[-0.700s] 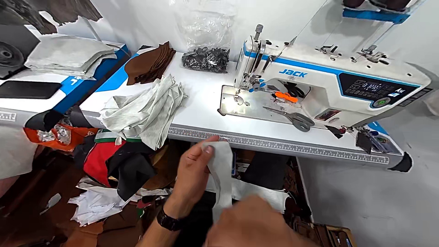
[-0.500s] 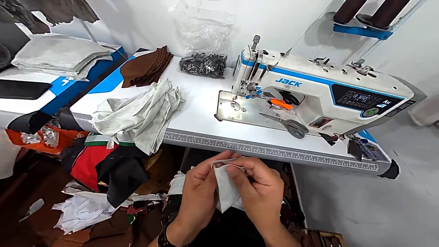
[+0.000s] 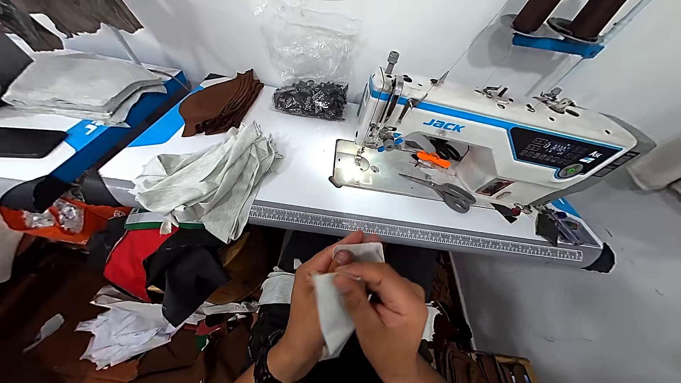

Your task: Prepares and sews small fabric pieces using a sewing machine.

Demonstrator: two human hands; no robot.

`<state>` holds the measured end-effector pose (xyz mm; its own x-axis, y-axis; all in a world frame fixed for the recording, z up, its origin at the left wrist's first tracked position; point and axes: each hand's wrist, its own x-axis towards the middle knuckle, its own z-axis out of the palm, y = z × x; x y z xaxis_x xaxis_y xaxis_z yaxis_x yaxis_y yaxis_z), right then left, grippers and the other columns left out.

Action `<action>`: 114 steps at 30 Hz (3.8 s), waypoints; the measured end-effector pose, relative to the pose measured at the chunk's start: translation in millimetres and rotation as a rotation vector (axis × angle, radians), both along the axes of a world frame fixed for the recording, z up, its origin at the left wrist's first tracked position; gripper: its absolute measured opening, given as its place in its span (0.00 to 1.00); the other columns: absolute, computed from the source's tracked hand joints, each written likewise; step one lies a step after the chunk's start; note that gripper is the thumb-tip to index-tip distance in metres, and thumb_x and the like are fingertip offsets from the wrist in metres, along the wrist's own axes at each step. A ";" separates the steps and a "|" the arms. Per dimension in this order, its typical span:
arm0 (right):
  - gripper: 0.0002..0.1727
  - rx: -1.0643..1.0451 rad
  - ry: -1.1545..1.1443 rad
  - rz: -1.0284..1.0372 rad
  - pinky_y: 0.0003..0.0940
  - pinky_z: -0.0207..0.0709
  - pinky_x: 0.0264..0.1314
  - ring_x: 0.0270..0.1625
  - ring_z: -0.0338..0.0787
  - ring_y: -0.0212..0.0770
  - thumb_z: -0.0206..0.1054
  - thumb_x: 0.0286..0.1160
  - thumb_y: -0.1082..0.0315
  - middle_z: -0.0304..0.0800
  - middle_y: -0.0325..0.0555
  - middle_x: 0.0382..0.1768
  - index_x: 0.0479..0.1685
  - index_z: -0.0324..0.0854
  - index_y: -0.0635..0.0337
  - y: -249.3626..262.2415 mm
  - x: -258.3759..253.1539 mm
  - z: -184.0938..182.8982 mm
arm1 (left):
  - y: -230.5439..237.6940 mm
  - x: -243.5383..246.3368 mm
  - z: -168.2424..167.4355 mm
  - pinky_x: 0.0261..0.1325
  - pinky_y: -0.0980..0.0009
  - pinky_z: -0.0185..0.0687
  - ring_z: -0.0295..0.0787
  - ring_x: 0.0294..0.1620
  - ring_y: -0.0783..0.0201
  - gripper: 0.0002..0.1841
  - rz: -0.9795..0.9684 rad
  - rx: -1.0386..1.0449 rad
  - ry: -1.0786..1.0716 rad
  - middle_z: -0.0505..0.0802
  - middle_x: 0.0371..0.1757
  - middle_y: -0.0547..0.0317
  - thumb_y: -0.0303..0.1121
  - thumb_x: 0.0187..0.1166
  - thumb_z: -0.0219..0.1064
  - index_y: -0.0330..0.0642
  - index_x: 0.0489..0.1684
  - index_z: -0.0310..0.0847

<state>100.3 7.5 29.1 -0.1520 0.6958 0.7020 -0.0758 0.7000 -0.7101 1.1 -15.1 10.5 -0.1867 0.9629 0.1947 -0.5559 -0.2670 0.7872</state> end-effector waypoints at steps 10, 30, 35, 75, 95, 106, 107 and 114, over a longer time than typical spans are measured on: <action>0.06 -0.029 0.069 -0.229 0.13 0.79 0.26 0.23 0.83 0.20 0.76 0.74 0.67 0.88 0.33 0.24 0.42 0.87 0.58 14.5 7.8 -4.8 | -4.0 7.0 5.1 0.67 0.64 0.88 0.92 0.63 0.60 0.17 -0.014 0.083 -0.177 0.93 0.64 0.46 0.37 0.91 0.56 0.39 0.61 0.90; 0.32 -0.398 -0.005 0.140 0.27 0.87 0.49 0.50 0.90 0.35 0.80 0.68 0.51 0.89 0.40 0.51 0.73 0.80 0.47 30.4 44.2 -15.3 | -0.2 -10.9 18.0 0.61 0.64 0.91 0.94 0.57 0.60 0.15 0.045 -0.027 -0.026 0.94 0.61 0.46 0.35 0.87 0.64 0.41 0.62 0.91; 0.17 -0.343 0.013 0.108 0.25 0.89 0.42 0.37 0.92 0.32 0.83 0.65 0.62 0.93 0.41 0.37 0.52 0.90 0.56 26.5 27.0 -11.5 | 1.8 -11.2 16.6 0.64 0.67 0.88 0.92 0.60 0.61 0.14 0.112 0.032 0.130 0.93 0.61 0.49 0.37 0.86 0.65 0.42 0.60 0.92; 0.08 -0.209 -0.044 -0.154 0.24 0.90 0.35 0.33 0.92 0.31 0.71 0.72 0.75 0.95 0.42 0.35 0.45 0.93 0.65 13.8 19.0 -18.5 | 12.2 -4.2 -22.3 0.43 0.79 0.89 0.90 0.45 0.69 0.05 0.600 0.273 0.666 0.92 0.46 0.63 0.30 0.73 0.77 0.45 0.41 0.96; 0.22 -0.171 -0.521 0.014 0.25 0.88 0.36 0.42 0.92 0.28 0.80 0.67 0.48 0.93 0.27 0.44 0.59 0.88 0.43 54.3 64.9 33.4 | 12.0 -25.8 -3.1 0.46 0.73 0.91 0.92 0.43 0.65 0.05 0.232 0.016 0.412 0.94 0.43 0.57 0.36 0.75 0.77 0.47 0.38 0.96; 0.07 -0.312 -0.457 0.197 0.23 0.82 0.26 0.27 0.87 0.31 0.72 0.79 0.62 0.92 0.35 0.30 0.44 0.94 0.51 81.6 46.2 33.3 | 28.2 -21.5 -10.6 0.49 0.68 0.91 0.92 0.39 0.65 0.08 -0.005 -0.155 0.065 0.93 0.38 0.51 0.33 0.82 0.69 0.38 0.42 0.90; 0.07 -0.343 -0.441 0.195 0.23 0.83 0.27 0.27 0.88 0.31 0.72 0.80 0.62 0.93 0.36 0.30 0.44 0.94 0.52 86.3 46.2 30.0 | 33.6 -22.7 -12.0 0.45 0.69 0.91 0.92 0.36 0.66 0.08 0.014 -0.155 0.086 0.93 0.37 0.51 0.33 0.83 0.68 0.37 0.43 0.89; 0.07 -0.276 -0.452 -0.019 0.24 0.83 0.28 0.28 0.90 0.28 0.67 0.83 0.65 0.93 0.33 0.31 0.45 0.90 0.53 173.4 41.9 4.4 | 150.6 -64.7 16.2 0.28 0.76 0.80 0.81 0.25 0.76 0.07 0.289 0.204 1.257 0.91 0.33 0.69 0.37 0.83 0.68 0.47 0.44 0.91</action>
